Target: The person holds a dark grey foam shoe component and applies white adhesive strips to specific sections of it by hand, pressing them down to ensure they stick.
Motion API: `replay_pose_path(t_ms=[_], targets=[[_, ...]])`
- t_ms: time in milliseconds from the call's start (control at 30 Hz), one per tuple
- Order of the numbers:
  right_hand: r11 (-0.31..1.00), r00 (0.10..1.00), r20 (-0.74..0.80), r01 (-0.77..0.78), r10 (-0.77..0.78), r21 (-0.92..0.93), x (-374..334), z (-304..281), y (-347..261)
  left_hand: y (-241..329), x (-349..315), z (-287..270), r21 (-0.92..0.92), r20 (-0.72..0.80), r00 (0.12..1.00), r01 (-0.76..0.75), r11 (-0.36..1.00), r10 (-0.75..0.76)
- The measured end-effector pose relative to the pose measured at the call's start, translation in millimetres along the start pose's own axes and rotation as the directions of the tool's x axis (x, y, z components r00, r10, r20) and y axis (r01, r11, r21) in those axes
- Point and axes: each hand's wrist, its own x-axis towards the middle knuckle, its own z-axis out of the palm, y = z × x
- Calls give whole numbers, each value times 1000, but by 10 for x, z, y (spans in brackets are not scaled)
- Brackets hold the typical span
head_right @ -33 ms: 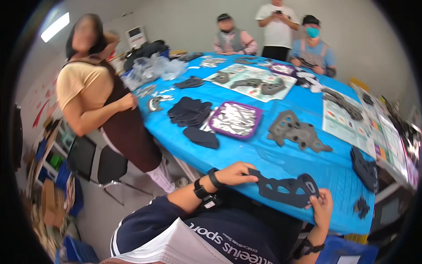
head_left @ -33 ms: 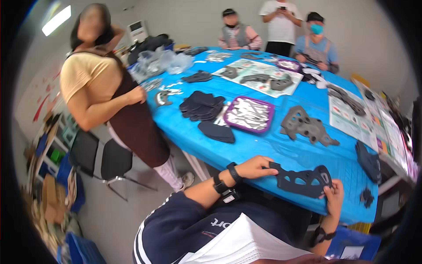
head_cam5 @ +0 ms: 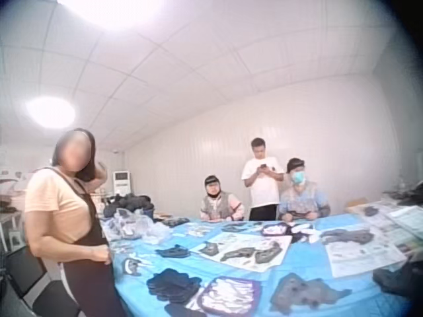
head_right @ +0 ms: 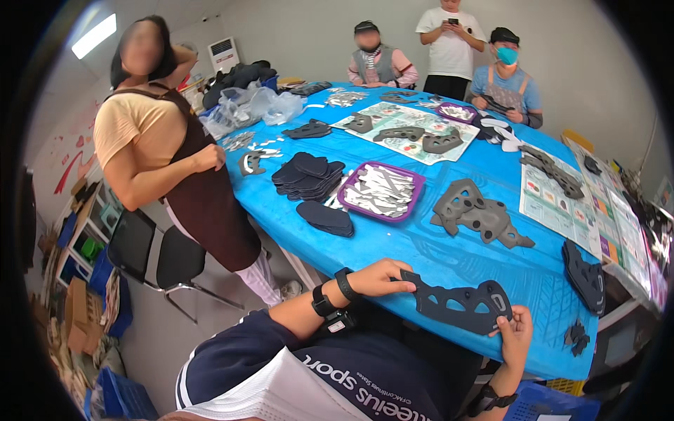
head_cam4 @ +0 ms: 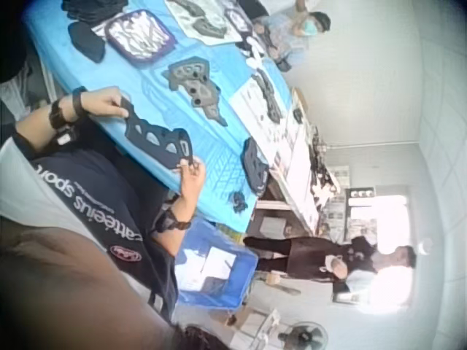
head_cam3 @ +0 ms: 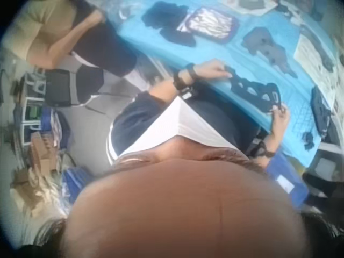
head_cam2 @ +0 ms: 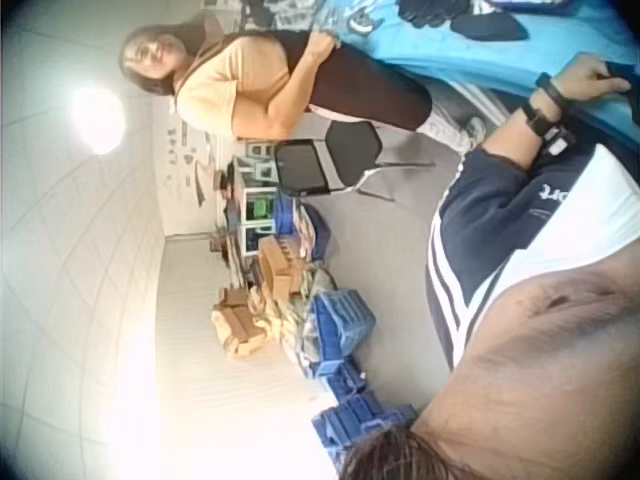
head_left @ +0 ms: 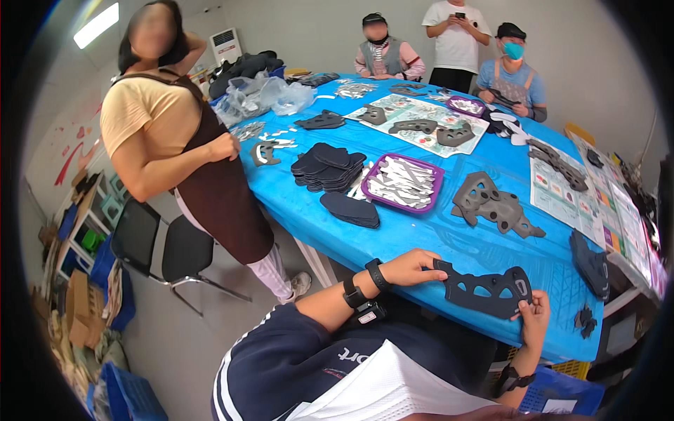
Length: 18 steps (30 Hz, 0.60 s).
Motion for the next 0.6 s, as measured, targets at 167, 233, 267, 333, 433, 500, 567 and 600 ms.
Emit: replay_pose_path(t_ms=[167, 233, 267, 333, 433, 500, 567, 600], targets=[[996, 994, -69, 85, -85, 7, 40, 44, 19, 24, -2, -18, 32, 6, 1000, 19, 999, -19], [988, 986, -100, 138, -131, 66, 35, 31, -8, -26, 14, 7, 134, 22, 999, 20, 991, -24], [994, 990, -106, 101, -96, 41, 30, 26, -27, -58, 13, 12, 203, 34, 999, 14, 979, -21], [996, 984, -162, 85, -79, 31, 19, 49, -44, -125, 23, 28, 212, 23, 999, -47, 976, 43], [999, 981, -191, -41, 44, 23, 8, 96, -82, -136, 10, 15, 153, 15, 999, -45, 987, 44], [993, 992, -122, -13, 28, 119, -10, 78, -123, -83, 7, -16, 151, 40, 999, 21, 988, -27], [979, 998, 7, 61, -64, 195, -20, 17, -172, -13, 26, -19, 178, -4, 1000, 12, 984, -12], [958, 998, 15, 51, -58, 282, -33, -6, -193, 22, 29, -18, 182, -12, 996, 85, 980, -84]])
